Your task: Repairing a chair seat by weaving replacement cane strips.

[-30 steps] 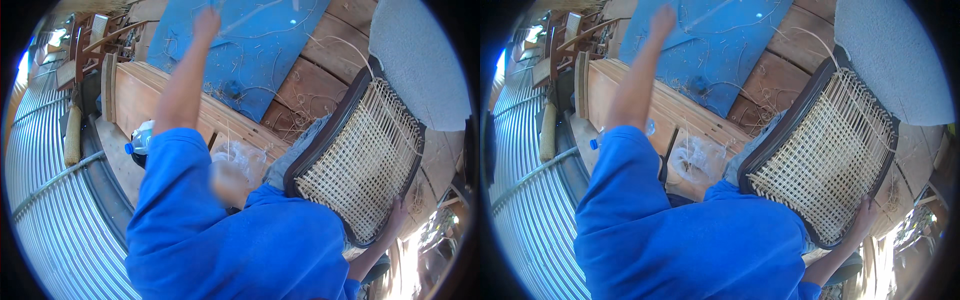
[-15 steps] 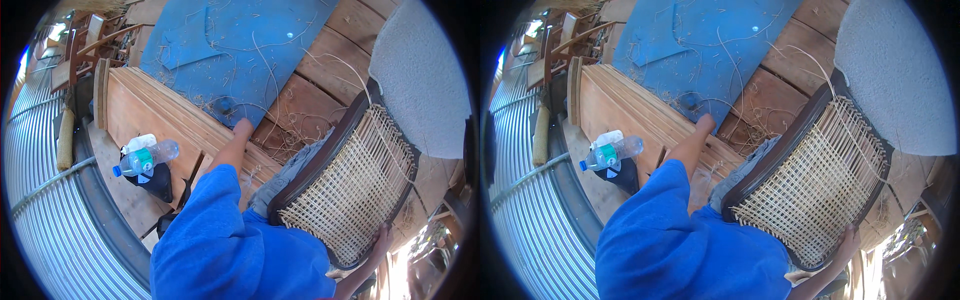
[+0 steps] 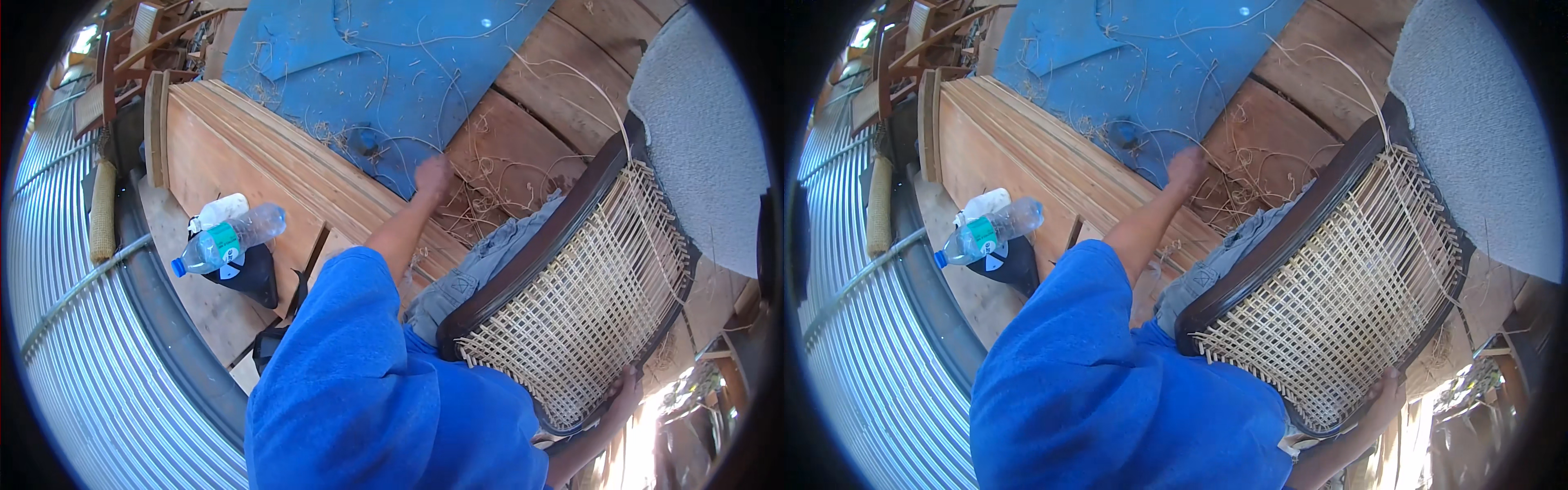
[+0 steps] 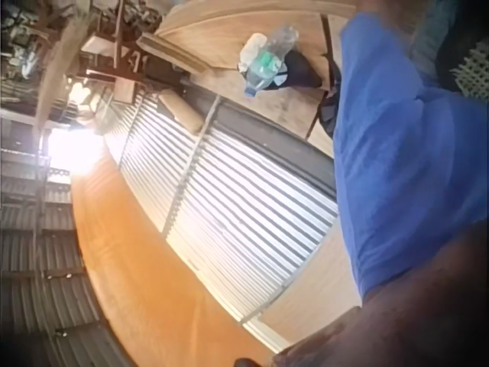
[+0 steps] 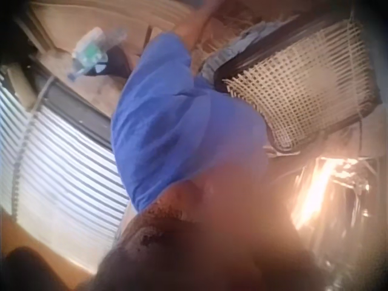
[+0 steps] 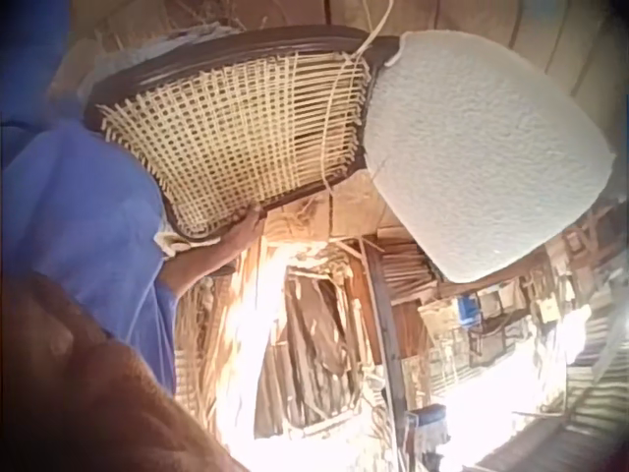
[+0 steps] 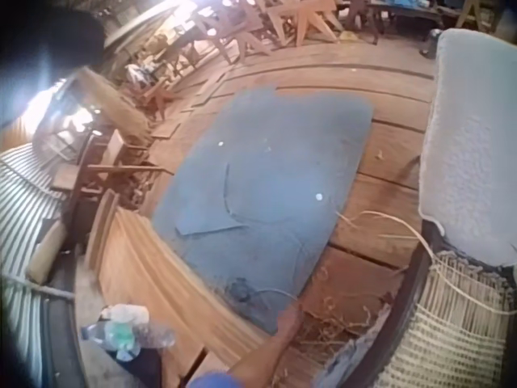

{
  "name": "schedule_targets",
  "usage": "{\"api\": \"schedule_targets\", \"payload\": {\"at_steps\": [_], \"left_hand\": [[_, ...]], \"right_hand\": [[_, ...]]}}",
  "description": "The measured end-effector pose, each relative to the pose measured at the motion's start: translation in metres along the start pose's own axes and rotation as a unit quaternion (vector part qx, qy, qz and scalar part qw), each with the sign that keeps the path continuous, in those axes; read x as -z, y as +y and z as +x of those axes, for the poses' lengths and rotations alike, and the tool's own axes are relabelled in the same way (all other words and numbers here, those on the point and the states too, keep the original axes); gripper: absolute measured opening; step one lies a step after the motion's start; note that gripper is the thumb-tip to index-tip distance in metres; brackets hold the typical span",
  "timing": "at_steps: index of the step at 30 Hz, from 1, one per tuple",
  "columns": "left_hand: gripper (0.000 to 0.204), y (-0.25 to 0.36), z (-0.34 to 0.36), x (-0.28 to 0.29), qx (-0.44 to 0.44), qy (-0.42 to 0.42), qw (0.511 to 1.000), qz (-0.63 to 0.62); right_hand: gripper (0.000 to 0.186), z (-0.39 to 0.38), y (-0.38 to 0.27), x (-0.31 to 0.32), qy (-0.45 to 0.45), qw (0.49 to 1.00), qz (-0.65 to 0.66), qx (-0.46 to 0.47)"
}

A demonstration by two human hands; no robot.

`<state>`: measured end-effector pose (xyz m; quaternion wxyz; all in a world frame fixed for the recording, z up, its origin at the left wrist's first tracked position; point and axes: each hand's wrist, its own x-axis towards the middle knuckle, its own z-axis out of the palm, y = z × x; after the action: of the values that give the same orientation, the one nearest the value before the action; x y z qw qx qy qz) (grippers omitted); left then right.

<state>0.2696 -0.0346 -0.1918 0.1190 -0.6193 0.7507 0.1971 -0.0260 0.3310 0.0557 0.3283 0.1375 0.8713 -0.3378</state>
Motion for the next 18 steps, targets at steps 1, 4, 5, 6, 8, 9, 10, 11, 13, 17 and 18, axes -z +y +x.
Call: {"api": "schedule_targets", "payload": {"at_steps": [1,4,5,6,8,9,10,11,13,17,18], "left_hand": [[0.03,0.009,-0.004,-0.007,0.004,-0.066,0.995,-0.078],[0.038,0.035,-0.018,-0.039,0.046,-0.183,0.978,-0.094],[0.038,0.038,-0.022,-0.049,0.049,-0.186,0.977,-0.093],[0.043,0.039,-0.027,-0.059,0.048,-0.239,0.963,-0.115],[0.048,0.044,-0.032,-0.077,0.048,-0.293,0.945,-0.137],[0.052,0.047,-0.034,-0.085,0.076,-0.31,0.935,-0.157],[0.055,0.052,-0.035,-0.088,0.102,-0.327,0.923,-0.176],[0.055,0.058,-0.034,-0.088,0.102,-0.332,0.921,-0.176],[0.054,0.075,-0.025,-0.081,0.155,-0.269,0.941,-0.132],[0.046,0.09,-0.006,-0.053,0.137,-0.324,0.927,-0.128],[0.042,0.083,-0.002,-0.061,0.154,-0.284,0.941,-0.102]], "right_hand": [[0.017,0.001,0.001,0.001,-0.001,1.0,-0.004,-0.002],[0.018,0.001,0.002,0.004,-0.013,1.0,0.023,-0.012],[0.018,-0.001,-0.002,0.002,-0.003,1.0,0.021,-0.017],[0.018,-0.001,-0.004,0.0,0.007,1.0,0.019,-0.022],[0.019,-0.001,-0.003,0.002,-0.001,1.0,0.016,-0.023],[0.021,-0.001,-0.003,0.003,-0.009,1.0,0.017,-0.022],[0.021,0.0,-0.003,0.003,-0.006,1.0,0.015,-0.025],[0.021,0.001,-0.002,0.004,-0.006,0.999,0.02,-0.026],[0.02,0.002,-0.001,0.004,-0.001,0.999,0.024,-0.029],[0.02,0.001,-0.001,0.004,0.003,0.998,0.035,-0.05],[0.02,0.002,-0.001,0.004,-0.006,0.998,0.031,-0.06]]}}
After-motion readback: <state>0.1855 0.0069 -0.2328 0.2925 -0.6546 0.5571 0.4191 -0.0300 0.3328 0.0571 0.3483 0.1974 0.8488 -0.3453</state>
